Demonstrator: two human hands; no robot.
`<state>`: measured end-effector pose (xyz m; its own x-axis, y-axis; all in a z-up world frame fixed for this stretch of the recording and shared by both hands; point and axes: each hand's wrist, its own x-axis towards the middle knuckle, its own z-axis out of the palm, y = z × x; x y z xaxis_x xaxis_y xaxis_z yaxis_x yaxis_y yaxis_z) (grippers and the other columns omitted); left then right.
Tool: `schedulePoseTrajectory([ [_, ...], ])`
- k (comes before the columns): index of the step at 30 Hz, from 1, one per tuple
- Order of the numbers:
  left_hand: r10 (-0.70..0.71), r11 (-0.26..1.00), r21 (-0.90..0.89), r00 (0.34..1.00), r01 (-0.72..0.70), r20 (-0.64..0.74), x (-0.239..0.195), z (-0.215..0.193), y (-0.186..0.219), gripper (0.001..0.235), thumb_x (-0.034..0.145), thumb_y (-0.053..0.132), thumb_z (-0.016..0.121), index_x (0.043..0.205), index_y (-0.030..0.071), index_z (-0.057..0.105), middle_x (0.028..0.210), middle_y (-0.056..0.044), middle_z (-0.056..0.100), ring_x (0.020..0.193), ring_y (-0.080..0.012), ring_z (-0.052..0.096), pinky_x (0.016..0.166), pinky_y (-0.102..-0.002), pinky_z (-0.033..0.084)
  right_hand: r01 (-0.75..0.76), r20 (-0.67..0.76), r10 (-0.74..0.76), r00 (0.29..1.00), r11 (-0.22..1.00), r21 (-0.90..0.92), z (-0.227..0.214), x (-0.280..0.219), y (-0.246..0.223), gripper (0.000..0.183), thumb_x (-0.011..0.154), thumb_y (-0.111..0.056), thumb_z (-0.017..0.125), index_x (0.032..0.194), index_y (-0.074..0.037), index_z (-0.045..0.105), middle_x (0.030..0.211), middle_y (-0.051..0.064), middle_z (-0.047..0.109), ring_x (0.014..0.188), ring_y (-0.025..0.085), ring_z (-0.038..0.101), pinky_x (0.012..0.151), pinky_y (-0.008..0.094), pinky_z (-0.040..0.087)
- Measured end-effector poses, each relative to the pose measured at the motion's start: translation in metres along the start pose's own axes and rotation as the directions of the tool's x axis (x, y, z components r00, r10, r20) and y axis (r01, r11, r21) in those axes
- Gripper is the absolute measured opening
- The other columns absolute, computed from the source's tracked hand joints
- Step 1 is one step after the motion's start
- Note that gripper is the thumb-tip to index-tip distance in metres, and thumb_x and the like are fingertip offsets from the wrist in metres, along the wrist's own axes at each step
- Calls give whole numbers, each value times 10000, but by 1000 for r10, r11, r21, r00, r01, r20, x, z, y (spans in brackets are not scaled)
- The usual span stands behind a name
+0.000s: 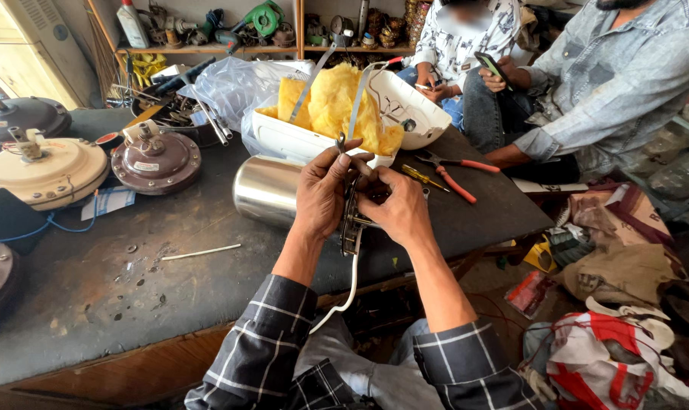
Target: The person uses a wrench to tighten bolts on a cylindrical metal electrical component, likely a water heater tank, while seated at a workbench. They repeatedly adjust the wrench and reposition the component to access different fasteners.
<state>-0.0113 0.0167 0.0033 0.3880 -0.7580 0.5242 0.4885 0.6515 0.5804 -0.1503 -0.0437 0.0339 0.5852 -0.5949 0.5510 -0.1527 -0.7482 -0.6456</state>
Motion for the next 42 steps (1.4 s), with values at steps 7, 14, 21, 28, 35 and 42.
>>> schedulePoseTrajectory([
  [7,6,1000,3,1000,-6,-11,3,-1,-2,368,1058,111,595,1360,-99,598,1000,-159,721,951,-193,685,903,-333,575,130,-87,-134,987,990,-50,1,-11,-4,207,784,-61,810,973,-17,738,864,98,782,775,207,789,711,309,605],
  [14,13,1000,-21,1000,-13,7,1,-2,-2,369,1068,119,594,1369,-93,597,974,-150,716,942,-196,687,884,-338,575,288,10,-289,957,951,-113,-7,-2,-1,219,760,-57,819,931,-4,692,863,135,737,762,275,744,672,353,573],
  [21,-3,1000,-31,1000,3,-27,0,0,-1,375,1061,120,589,1367,-96,588,954,-129,712,937,-192,689,881,-335,578,433,118,-419,900,887,-157,-16,12,0,322,719,-105,837,962,14,663,822,155,699,749,328,694,665,389,539],
  [28,11,1000,-24,1000,-11,-5,0,-2,-3,374,1071,116,586,1374,-103,584,954,-136,715,928,-183,680,873,-316,565,277,107,-268,958,958,-80,-11,10,1,245,735,-105,808,916,-22,665,756,102,739,682,225,746,658,342,581],
  [35,10,999,-42,1000,-10,-5,0,-1,-3,365,1073,111,588,1368,-103,592,958,-132,707,928,-190,682,888,-324,572,180,67,-178,982,983,-29,-7,6,4,249,736,-119,805,938,-26,693,823,85,779,753,180,779,714,304,601],
  [42,8,999,-54,1000,-7,14,-1,-2,-2,360,1079,117,596,1368,-98,601,987,-141,708,940,-194,689,901,-344,582,26,97,-24,995,1000,-16,-12,-1,3,175,779,-116,807,910,-23,736,802,66,785,713,136,767,671,277,586],
])
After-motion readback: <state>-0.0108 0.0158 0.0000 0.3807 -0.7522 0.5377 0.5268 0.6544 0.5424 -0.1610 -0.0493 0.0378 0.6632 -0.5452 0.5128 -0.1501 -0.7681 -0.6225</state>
